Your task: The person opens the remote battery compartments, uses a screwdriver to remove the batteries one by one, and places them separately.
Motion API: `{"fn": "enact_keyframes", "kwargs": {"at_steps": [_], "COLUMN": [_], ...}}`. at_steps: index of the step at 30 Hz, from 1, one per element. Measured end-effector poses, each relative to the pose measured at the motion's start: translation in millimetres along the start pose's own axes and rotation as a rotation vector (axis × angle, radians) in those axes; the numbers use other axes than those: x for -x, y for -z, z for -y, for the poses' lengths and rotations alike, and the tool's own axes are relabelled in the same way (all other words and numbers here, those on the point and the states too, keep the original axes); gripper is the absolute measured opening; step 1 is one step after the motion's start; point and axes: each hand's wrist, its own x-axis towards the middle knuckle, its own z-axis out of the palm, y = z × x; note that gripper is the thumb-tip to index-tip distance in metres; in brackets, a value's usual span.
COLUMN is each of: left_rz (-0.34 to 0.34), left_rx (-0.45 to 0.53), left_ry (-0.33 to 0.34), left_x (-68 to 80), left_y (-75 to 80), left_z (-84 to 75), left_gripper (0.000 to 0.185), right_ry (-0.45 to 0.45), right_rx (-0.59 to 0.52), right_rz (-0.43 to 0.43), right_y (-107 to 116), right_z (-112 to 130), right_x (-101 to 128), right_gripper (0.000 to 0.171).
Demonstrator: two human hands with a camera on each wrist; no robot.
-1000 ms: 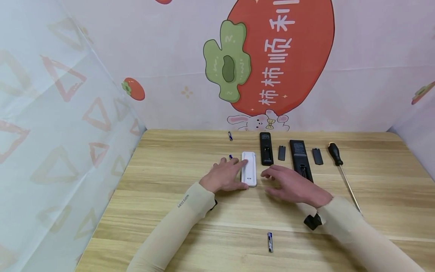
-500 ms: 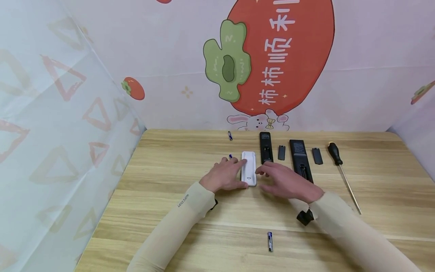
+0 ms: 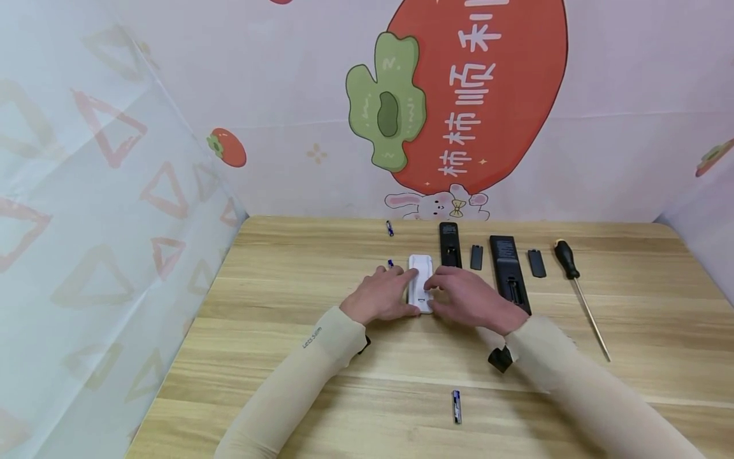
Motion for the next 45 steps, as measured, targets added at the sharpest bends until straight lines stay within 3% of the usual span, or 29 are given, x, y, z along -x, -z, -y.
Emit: {"fn": "enact_keyframes", "kwargs": {"at_steps": [14,27,35,45], "left_rz": [-0.012,-0.042,-0.059,-0.045], "left_rx": [0.012,0.057,0.054,0.054], "left_ry": [0.000,0.003,-0.008,0.018], "left_x": [-2.6,-6.4,-8.5,-9.3], "left_y": [-0.1,2.9,3.5,4.4], "left_z": [-1.9,-2.5,-1.7,-2.7], "left_gripper": [0.085,0.085,0.084,0.083], "right_ry": [0.051,0.147,0.235,0.324], "right_rx": [0.035,0.102,0.181,0.261], "right_rz": [-0.016,-0.041,-0.054,-0.056], "right_y": [-6,-4,-6,-9], "right_z": [2,5,4,6], "right_x": [-9,-14,-19,-20], "right_gripper": [0.025,0.020,0.008,0.017]}}
